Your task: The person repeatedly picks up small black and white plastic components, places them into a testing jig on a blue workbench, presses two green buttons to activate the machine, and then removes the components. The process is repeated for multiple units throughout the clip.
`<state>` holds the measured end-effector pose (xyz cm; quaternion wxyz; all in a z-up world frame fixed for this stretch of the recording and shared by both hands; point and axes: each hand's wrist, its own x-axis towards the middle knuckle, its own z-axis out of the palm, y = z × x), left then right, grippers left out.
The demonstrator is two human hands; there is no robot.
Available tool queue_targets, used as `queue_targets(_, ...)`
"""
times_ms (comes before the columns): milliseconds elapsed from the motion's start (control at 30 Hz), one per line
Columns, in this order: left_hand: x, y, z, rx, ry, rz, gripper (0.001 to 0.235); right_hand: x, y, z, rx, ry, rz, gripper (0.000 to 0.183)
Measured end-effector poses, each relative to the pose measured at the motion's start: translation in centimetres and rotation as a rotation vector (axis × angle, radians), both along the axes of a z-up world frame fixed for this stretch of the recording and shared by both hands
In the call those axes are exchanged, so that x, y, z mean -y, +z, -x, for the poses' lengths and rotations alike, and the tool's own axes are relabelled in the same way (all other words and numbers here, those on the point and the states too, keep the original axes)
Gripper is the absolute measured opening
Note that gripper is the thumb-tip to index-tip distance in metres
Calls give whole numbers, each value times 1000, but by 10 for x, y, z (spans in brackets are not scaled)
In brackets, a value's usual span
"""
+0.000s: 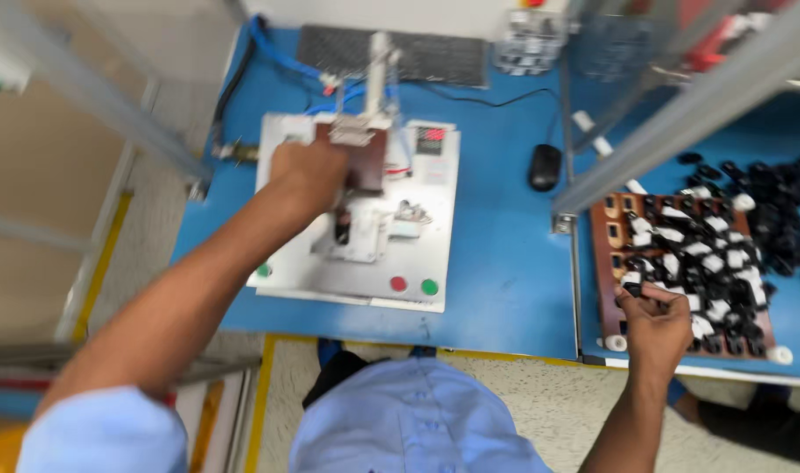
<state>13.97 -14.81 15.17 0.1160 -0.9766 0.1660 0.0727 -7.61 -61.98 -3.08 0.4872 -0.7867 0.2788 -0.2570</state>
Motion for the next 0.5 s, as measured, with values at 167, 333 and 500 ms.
queue_targets(167, -5, 7, 0, -186, 90, 14, 69, -70, 26, -21, 67, 209, -64, 41)
queue_targets(333, -18, 15, 18, -89, 50, 141, 54, -132, 36, -45, -151, 287, -108, 36)
queue_targets(500, -21, -5, 18, -66, 26, 308, 37, -165, 39, -43, -166, 443, -206, 31)
